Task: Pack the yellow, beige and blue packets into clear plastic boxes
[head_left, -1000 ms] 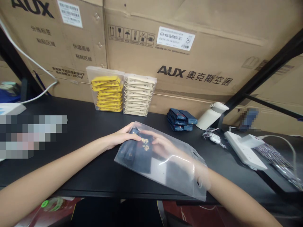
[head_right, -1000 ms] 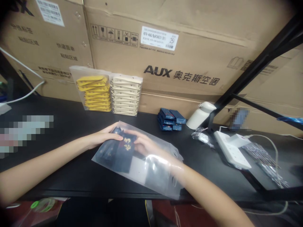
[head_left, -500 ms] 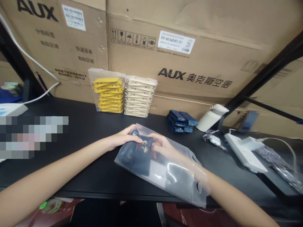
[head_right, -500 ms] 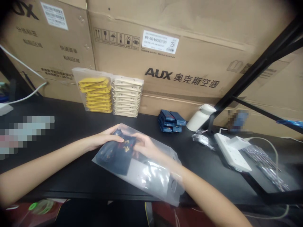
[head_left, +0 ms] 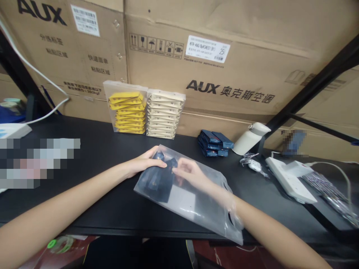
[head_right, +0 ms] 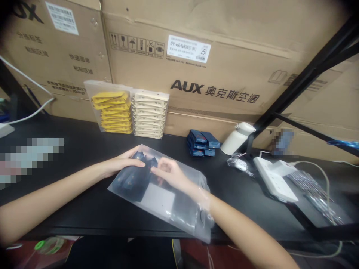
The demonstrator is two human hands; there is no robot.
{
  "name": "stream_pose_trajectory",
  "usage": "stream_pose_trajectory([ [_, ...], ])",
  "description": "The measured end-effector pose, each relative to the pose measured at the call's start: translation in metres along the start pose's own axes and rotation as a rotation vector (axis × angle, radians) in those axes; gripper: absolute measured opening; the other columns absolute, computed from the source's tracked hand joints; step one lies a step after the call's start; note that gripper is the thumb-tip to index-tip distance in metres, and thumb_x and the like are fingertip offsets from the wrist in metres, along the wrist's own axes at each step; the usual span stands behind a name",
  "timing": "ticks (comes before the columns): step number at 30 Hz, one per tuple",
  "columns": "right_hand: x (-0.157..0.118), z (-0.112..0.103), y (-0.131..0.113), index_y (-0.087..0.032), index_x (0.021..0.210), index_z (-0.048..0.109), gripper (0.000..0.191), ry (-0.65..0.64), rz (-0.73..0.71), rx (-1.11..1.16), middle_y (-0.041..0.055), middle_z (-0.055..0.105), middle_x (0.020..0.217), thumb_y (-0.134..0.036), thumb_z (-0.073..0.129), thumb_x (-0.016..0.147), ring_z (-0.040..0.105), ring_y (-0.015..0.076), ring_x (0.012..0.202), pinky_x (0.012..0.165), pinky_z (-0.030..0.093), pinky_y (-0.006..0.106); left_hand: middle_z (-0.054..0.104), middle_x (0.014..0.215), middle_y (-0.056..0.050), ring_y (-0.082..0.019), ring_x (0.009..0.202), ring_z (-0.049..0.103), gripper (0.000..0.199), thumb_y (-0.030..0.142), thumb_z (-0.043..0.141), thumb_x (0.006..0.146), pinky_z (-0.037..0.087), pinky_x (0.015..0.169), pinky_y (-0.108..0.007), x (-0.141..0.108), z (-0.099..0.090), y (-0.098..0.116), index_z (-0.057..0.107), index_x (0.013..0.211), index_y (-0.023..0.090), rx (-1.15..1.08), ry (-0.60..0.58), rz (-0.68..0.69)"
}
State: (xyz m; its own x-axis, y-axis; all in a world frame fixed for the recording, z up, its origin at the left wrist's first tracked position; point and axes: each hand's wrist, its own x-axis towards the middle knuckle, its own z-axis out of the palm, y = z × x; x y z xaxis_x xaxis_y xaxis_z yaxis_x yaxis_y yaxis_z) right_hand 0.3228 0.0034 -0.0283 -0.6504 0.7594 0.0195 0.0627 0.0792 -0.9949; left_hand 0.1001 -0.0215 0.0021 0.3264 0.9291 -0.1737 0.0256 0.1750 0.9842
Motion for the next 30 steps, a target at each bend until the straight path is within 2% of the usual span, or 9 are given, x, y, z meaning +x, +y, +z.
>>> stream_pose_trajectory([
  [2, -0.002, 0.004, -0.006, -0.019, 0.077, 0.056, 0.027, -0.066, 0.016, 0.043, -0.0016, 0.064, 0.065, -0.042, 0.065, 0.086, 0.061, 0.0107, 0.056, 0.055, 0.052, 0.024, 0.064, 0.102, 0.002, -0.024, 0.102, 0.061, 0.052, 0.034, 0.079, 0.066, 0.048, 0.086, -0.034, -0.001, 0.002, 0.0, 0.057, 0.112, 0.026, 0.017, 0.001, 0.011],
  [4, -0.007, 0.009, -0.014, -0.018, 0.087, 0.063, 0.026, -0.126, 0.004, 0.097, 0.0028, 0.068, 0.082, -0.044, 0.059, 0.09, 0.067, 0.0135, 0.077, 0.075, 0.056, 0.03, 0.063, 0.094, 0.003, -0.022, 0.095, 0.062, 0.052, 0.035, 0.079, 0.066, 0.049, 0.081, -0.032, -0.001, 0.004, -0.001, 0.057, 0.112, 0.027, 0.026, -0.012, 0.017],
  [8, -0.014, 0.016, -0.027, -0.021, 0.099, 0.068, 0.021, -0.14, -0.048, -0.021, 0.0039, 0.069, 0.1, -0.038, 0.058, 0.092, 0.065, 0.0155, 0.1, 0.1, 0.048, 0.036, 0.062, 0.088, 0.003, -0.02, 0.088, 0.062, 0.052, 0.034, 0.081, 0.064, 0.048, 0.077, -0.03, 0.0, 0.003, -0.001, 0.058, 0.11, 0.027, 0.021, 0.0, 0.024],
  [12, -0.003, 0.002, -0.02, -0.022, 0.109, 0.066, 0.026, -0.054, -0.069, 0.002, 0.0064, 0.069, 0.11, -0.037, 0.062, 0.089, 0.065, 0.0177, 0.105, 0.094, 0.052, 0.037, 0.064, 0.095, 0.001, -0.022, 0.094, 0.062, 0.052, 0.031, 0.082, 0.061, 0.048, 0.082, -0.032, 0.007, -0.011, 0.002, 0.06, 0.108, 0.024, 0.004, 0.079, 0.06],
  [16, 0.016, -0.034, -0.001, -0.019, 0.084, 0.067, 0.016, 0.317, -0.164, -0.021, 0.0055, 0.072, 0.087, -0.035, 0.067, 0.08, 0.069, 0.0183, 0.083, 0.074, 0.057, 0.034, 0.067, 0.1, -0.001, -0.025, 0.098, 0.064, 0.056, 0.029, 0.082, 0.056, 0.05, 0.084, -0.035, 0.014, -0.035, 0.008, 0.06, 0.107, 0.024, -0.015, 0.195, 0.094],
  [19, 0.022, -0.067, 0.003, -0.019, 0.068, 0.061, 0.016, 0.589, -0.35, -0.34, 0.0023, 0.065, 0.068, -0.027, 0.056, 0.081, 0.061, 0.0162, 0.061, 0.061, 0.053, 0.033, 0.068, 0.097, -0.001, -0.025, 0.094, 0.066, 0.056, 0.029, 0.081, 0.056, 0.052, 0.08, -0.035, 0.015, -0.052, 0.011, 0.06, 0.107, 0.024, -0.033, 0.273, 0.083],
  [23, 0.02, -0.105, -0.002, -0.02, 0.074, 0.061, 0.014, 0.86, -0.644, -0.91, 0.009, 0.069, 0.085, -0.022, 0.049, 0.081, 0.064, 0.0238, 0.087, 0.085, 0.05, 0.041, 0.069, 0.094, 0.001, -0.021, 0.083, 0.067, 0.056, 0.029, 0.083, 0.055, 0.052, 0.075, -0.032, 0.015, -0.064, 0.01, 0.061, 0.107, 0.026, -0.068, 0.294, 0.048],
  [27, 0.021, -0.133, 0.004, -0.016, 0.112, 0.06, 0.033, 0.825, -0.483, -1.241, 0.0194, 0.057, 0.132, -0.032, 0.05, 0.085, 0.053, 0.0319, 0.121, 0.101, 0.038, 0.051, 0.069, 0.094, 0.001, -0.02, 0.082, 0.067, 0.054, 0.028, 0.083, 0.057, 0.052, 0.075, -0.031, 0.016, -0.064, 0.007, 0.061, 0.107, 0.025, -0.071, 0.271, 0.046],
  [30, 0.023, -0.146, 0.017, -0.014, 0.127, 0.053, 0.047, 0.75, -0.314, -1.352, 0.0231, 0.048, 0.142, -0.038, 0.05, 0.087, 0.045, 0.0352, 0.13, 0.107, 0.026, 0.06, 0.069, 0.092, 0.001, -0.02, 0.082, 0.067, 0.052, 0.029, 0.082, 0.059, 0.051, 0.075, -0.031, 0.017, -0.062, 0.006, 0.062, 0.106, 0.025, -0.061, 0.254, 0.052],
])
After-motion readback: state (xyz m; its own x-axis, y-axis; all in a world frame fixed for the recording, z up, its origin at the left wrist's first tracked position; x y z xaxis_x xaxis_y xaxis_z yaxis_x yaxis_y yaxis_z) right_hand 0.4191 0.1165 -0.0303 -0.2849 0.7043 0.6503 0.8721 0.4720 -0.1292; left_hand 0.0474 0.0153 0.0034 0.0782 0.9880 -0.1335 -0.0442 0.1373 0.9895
